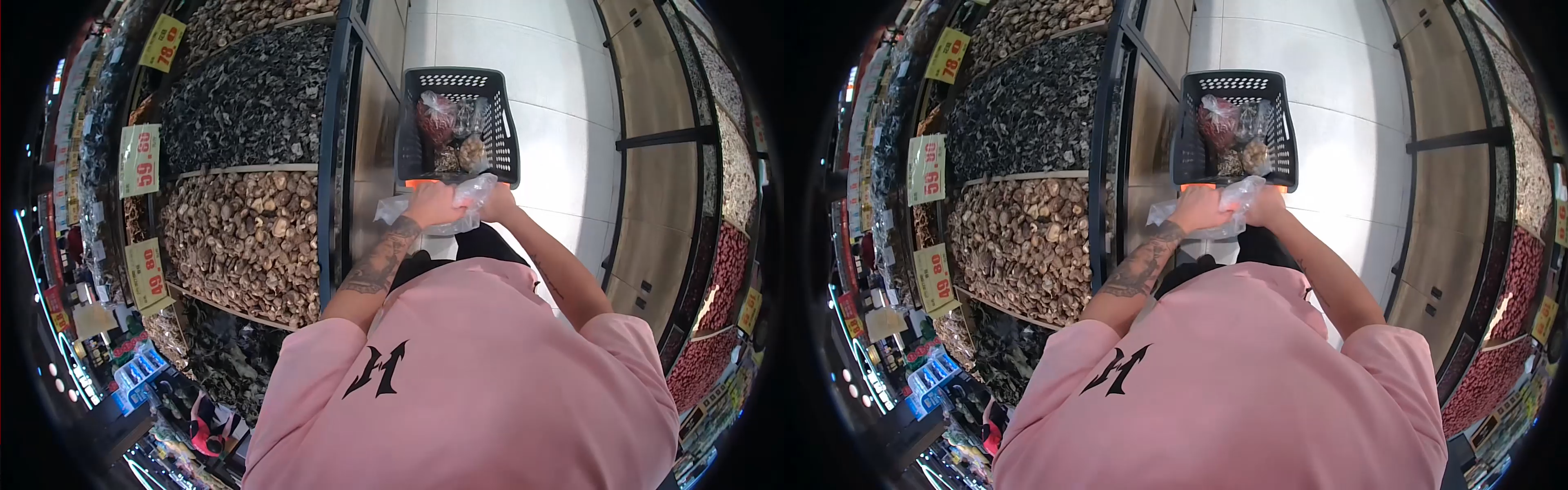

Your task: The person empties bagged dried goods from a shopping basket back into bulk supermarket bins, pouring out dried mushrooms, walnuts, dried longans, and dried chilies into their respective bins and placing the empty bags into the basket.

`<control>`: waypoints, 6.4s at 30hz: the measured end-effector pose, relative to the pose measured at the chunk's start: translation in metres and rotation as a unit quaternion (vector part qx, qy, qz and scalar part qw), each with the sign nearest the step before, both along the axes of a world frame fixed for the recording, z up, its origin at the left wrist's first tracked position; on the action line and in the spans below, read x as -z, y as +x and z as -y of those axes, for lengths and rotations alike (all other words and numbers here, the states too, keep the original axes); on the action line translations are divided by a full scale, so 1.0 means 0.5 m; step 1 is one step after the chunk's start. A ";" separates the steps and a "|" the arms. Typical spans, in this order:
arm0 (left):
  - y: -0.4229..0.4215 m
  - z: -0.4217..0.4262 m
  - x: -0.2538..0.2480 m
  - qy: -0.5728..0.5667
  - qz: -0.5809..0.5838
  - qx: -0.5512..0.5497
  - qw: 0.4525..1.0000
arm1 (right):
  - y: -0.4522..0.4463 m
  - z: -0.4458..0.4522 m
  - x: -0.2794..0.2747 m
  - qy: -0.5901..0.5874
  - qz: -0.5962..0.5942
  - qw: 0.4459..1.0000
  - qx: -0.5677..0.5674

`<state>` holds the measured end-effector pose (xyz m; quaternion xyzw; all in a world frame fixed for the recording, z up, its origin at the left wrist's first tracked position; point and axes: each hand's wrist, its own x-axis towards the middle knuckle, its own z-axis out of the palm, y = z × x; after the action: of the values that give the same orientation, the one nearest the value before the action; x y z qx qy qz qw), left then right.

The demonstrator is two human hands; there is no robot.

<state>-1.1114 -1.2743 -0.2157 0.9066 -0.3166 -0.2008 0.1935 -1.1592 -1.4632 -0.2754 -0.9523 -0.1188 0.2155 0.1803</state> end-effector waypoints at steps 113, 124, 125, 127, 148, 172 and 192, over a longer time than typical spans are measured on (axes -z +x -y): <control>2.030 0.519 -0.013 -0.400 -0.165 -0.256 0.865 | 1.945 0.471 -0.127 0.370 -0.279 0.807 0.366; 2.262 0.351 0.025 0.131 0.239 0.033 0.961 | 2.123 0.704 0.346 0.378 -0.003 0.705 0.600; 2.267 0.358 0.026 0.114 0.238 0.018 0.964 | 2.131 0.699 0.372 0.322 -0.008 0.741 0.589; 2.276 0.367 0.025 0.105 0.222 0.003 0.969 | 2.141 0.681 0.445 0.281 -0.021 0.761 0.585; 2.296 0.354 0.046 0.234 0.141 0.037 0.961 | 2.337 0.657 0.873 0.045 -0.248 0.907 0.337; 2.286 0.350 0.047 0.272 0.120 0.033 0.954 | 2.287 0.759 1.023 -0.064 -0.246 0.914 0.315; 2.297 0.362 0.039 0.131 0.141 -0.038 0.980 | 2.200 0.670 0.569 0.291 -0.334 0.809 0.386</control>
<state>0.0373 -1.4552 -0.2353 0.9546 -0.2774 -0.1031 0.0334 -0.0591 -1.7981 -0.5598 -0.6915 0.2696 0.3885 0.5461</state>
